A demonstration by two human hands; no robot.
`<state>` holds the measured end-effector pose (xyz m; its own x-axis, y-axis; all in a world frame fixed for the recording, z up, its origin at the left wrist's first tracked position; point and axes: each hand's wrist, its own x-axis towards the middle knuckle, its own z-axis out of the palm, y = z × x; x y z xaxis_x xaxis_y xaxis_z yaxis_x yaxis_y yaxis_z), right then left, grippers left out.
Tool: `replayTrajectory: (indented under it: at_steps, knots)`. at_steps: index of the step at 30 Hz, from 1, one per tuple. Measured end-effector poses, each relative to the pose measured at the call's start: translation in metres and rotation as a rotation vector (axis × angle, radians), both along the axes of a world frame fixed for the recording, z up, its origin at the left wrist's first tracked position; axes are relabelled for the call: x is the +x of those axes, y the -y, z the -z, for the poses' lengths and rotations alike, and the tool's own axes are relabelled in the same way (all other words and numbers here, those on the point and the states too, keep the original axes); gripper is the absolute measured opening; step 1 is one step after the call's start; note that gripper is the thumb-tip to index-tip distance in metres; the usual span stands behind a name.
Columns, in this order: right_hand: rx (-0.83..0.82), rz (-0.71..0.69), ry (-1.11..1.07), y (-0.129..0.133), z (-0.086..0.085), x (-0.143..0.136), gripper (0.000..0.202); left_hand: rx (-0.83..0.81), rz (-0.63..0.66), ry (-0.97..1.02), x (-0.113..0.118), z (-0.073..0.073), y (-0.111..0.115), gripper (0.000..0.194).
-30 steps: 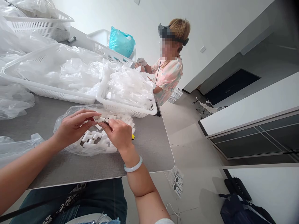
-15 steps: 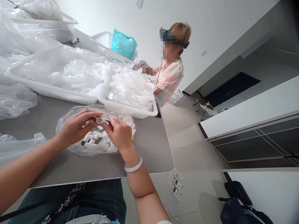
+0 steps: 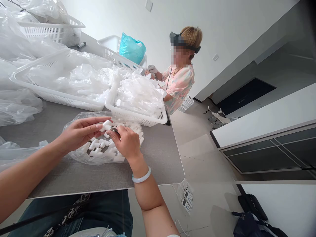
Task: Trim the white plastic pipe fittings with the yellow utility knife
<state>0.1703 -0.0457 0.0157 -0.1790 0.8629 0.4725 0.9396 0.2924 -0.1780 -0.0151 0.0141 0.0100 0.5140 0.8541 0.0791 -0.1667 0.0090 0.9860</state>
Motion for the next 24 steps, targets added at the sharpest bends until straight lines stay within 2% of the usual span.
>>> replayTrajectory:
  at_steps: [4, 12, 19, 24]
  knots:
    - [-0.024, 0.008, 0.006, 0.0003, -0.0011, -0.0024, 0.046, -0.125, 0.004, 0.041, -0.0006, -0.0043, -0.0011, 0.036]
    - [-0.046, -0.005, 0.011, 0.0011, -0.0045, -0.0048, 0.043, -0.191, 0.077, 0.004, -0.0012, 0.0046, -0.0038, 0.037]
    - [-0.042, -0.041, -0.019, 0.0, 0.0019, -0.0052, 0.05, -0.192, 0.068, -0.002, 0.0036, 0.0022, 0.0, 0.04]
    - [-0.011, -0.004, -0.002, 0.0001, 0.0026, -0.0053, 0.049, -0.164, 0.071, -0.012, 0.0043, 0.0013, 0.0006, 0.039]
